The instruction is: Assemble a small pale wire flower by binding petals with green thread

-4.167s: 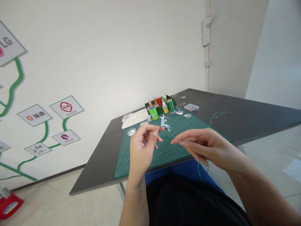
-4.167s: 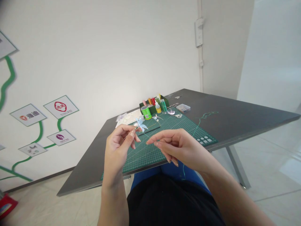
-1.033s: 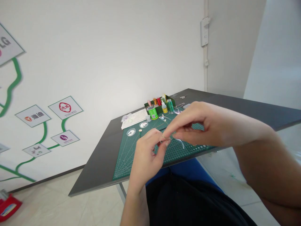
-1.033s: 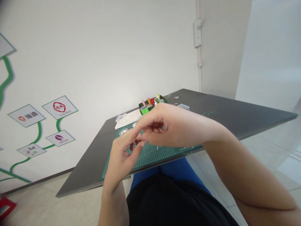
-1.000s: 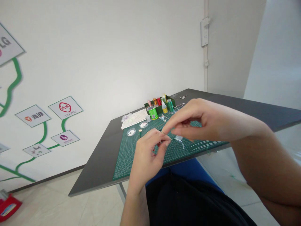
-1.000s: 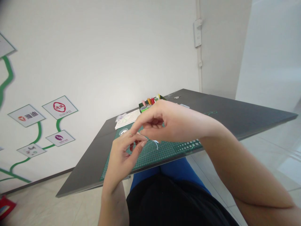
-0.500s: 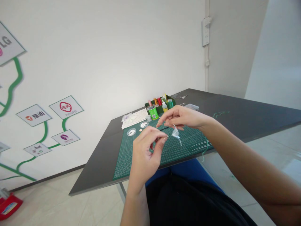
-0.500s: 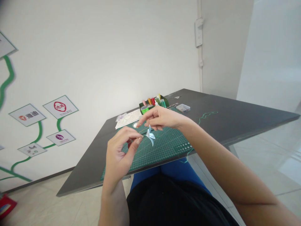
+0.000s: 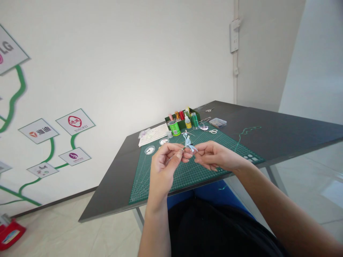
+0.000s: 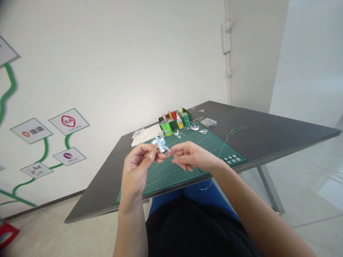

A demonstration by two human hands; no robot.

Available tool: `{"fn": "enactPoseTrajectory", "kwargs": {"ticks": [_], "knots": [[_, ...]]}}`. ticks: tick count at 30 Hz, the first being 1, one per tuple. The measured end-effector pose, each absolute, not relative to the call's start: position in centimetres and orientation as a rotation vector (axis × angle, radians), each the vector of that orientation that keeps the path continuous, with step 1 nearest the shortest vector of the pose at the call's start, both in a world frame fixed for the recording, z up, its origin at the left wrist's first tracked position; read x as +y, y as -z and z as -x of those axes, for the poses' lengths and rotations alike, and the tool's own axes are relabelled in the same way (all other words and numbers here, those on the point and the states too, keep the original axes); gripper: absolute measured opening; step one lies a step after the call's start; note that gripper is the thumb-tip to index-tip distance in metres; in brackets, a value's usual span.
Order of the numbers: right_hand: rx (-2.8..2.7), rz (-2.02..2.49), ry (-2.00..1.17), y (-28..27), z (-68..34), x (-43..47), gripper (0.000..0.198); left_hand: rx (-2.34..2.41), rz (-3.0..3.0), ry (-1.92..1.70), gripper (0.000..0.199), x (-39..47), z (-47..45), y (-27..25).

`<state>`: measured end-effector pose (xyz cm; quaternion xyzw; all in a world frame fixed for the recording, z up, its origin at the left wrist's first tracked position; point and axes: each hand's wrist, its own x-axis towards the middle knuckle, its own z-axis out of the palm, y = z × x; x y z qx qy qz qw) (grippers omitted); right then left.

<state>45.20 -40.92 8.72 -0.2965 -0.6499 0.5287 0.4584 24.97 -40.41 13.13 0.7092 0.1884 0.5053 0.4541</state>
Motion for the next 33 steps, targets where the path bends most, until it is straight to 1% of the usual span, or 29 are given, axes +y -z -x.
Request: {"fn": "enactPoseTrajectory", "kwargs": {"ticks": [5,9,12,15,17,19,21,22,24,28,29,31,33], "knots": [[-1.378,0.561,-1.369,-6.3,-44.4,-42.0,0.039,0.466,-1.541,-1.243,0.019,-39.4,-25.2,-12.5],[-1.106,0.434,-1.372,-3.6,-43.4,-42.6,0.052,0.462,-1.463,-1.252,0.017,-39.1,-25.1,-12.4],[-1.06,0.508,-1.327,-2.0,-43.7,-42.8,0.052,0.463,-1.454,-1.266,0.016,-39.1,-24.9,-12.4],[-1.208,0.779,-1.267,-1.3,-45.3,-42.6,0.05,0.455,-1.457,-1.293,0.015,-39.1,-24.9,-12.5],[-1.328,1.095,-1.118,-1.5,-46.6,-42.5,0.044,0.455,-1.469,-1.311,0.014,-39.2,-25.0,-12.6],[-1.36,1.397,-0.798,-2.1,-47.5,-42.9,0.034,0.465,-1.493,-1.325,0.015,-39.4,-25.1,-12.6],[-1.315,1.543,-0.452,-3.2,-47.5,-43.7,0.029,0.475,-1.522,-1.33,0.016,-39.6,-25.3,-12.6],[-1.299,1.544,-0.364,-3.9,-47.1,-44.3,0.03,0.474,-1.536,-1.327,0.016,-39.7,-25.4,-12.6],[-1.309,1.426,-0.389,-5.6,-45.7,-45.5,0.035,0.465,-1.562,-1.315,0.016,-40.0,-25.7,-12.5],[-1.406,1.036,-0.716,-8.6,-42.2,-46.8,0.06,0.429,-1.602,-1.278,0.012,-40.6,-26.1,-12.4],[-1.422,0.958,-0.787,-9.1,-41.5,-46.7,0.063,0.42,-1.612,-1.274,0.012,-40.7,-26.1,-12.4],[-1.415,0.851,-0.865,-9.6,-40.5,-46.4,0.058,0.413,-1.639,-1.28,0.011,-40.9,-26.1,-12.5],[-1.36,0.813,-0.848,-9.7,-40.0,-46.1,0.049,0.418,-1.672,-1.301,0.011,-40.9,-26.0,-12.5]]}}
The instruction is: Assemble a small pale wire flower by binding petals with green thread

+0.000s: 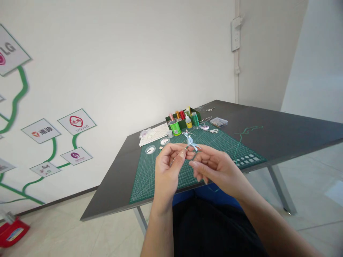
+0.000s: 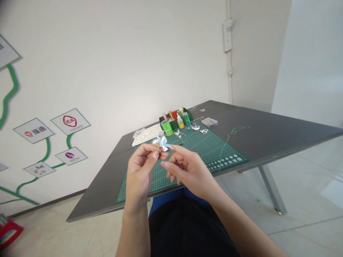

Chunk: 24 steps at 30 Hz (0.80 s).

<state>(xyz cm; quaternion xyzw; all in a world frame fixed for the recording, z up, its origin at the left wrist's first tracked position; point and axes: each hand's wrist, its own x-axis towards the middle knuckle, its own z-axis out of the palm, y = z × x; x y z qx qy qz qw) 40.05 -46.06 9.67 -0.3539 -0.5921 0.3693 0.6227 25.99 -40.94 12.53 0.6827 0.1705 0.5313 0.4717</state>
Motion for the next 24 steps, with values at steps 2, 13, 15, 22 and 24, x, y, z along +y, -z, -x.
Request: {"fn": "enactPoseTrajectory", "kwargs": {"ticks": [2,13,15,22,24], "knots": [[-1.295,0.822,-0.772,-9.6,-39.9,-46.0,0.043,0.436,-1.707,-1.328,0.011,-41.1,-25.8,-12.7],[-1.397,0.974,-0.588,-9.2,-40.7,-46.9,0.037,0.834,-2.325,-1.425,0.015,-42.1,-25.2,-13.6],[-1.406,0.991,-0.573,-9.3,-40.9,-47.1,0.037,0.887,-2.417,-1.405,0.016,-41.9,-25.1,-13.6],[-1.438,1.045,-0.539,-9.8,-41.3,-47.2,0.038,0.954,-2.518,-1.42,0.016,-41.5,-25.0,-13.8],[-1.459,1.059,-0.532,-9.7,-41.3,-47.3,0.038,0.952,-2.535,-1.466,0.016,-41.5,-25.0,-13.9]]}}
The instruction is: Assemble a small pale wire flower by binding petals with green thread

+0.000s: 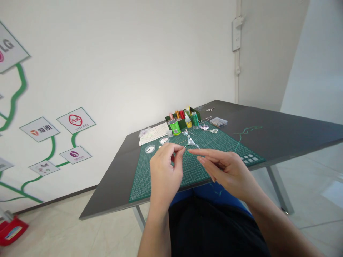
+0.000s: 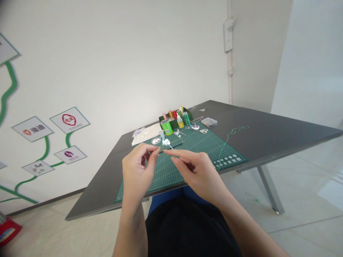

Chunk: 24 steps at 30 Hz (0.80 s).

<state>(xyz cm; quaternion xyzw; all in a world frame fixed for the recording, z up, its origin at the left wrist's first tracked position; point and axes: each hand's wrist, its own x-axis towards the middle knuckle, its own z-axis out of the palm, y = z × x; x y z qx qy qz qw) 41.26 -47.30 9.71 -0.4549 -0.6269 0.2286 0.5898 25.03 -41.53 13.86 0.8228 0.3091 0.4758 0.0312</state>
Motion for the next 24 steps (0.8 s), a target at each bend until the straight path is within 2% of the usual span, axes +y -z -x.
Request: {"fn": "enactPoseTrajectory", "kwargs": {"ticks": [15,24], "knots": [[-1.705,1.117,-0.411,-10.2,-42.7,-51.2,0.031,0.861,-2.626,-1.524,0.013,-41.0,-24.6,-13.9],[-1.828,0.898,-0.438,-14.1,-45.0,-51.0,0.024,0.843,-2.671,-1.503,0.014,-41.0,-24.6,-14.1]]}}
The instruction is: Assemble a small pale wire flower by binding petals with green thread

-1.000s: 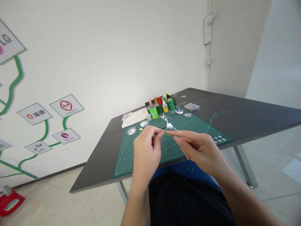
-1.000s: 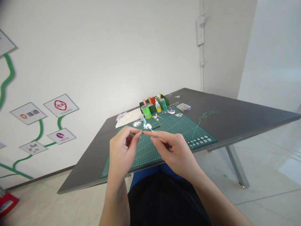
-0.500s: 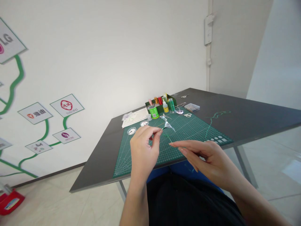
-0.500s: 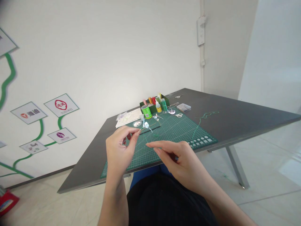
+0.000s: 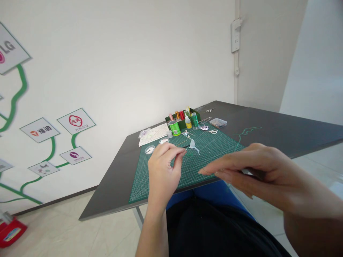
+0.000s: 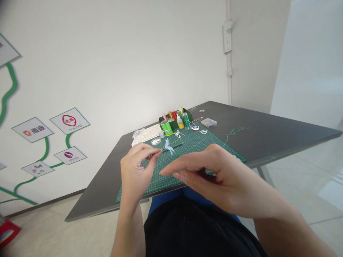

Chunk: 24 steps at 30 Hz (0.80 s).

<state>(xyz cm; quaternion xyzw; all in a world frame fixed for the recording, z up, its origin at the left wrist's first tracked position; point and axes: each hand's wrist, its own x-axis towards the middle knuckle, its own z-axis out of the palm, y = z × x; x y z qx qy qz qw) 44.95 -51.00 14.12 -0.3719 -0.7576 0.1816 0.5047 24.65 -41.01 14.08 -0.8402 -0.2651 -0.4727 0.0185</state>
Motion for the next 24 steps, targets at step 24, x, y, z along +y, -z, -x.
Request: {"fn": "enactPoseTrajectory", "kwargs": {"ticks": [24], "knots": [[-1.964,0.668,-1.011,-19.9,-46.9,-37.1,0.036,-0.715,2.591,1.45,0.015,-41.8,-24.5,-14.3]]}}
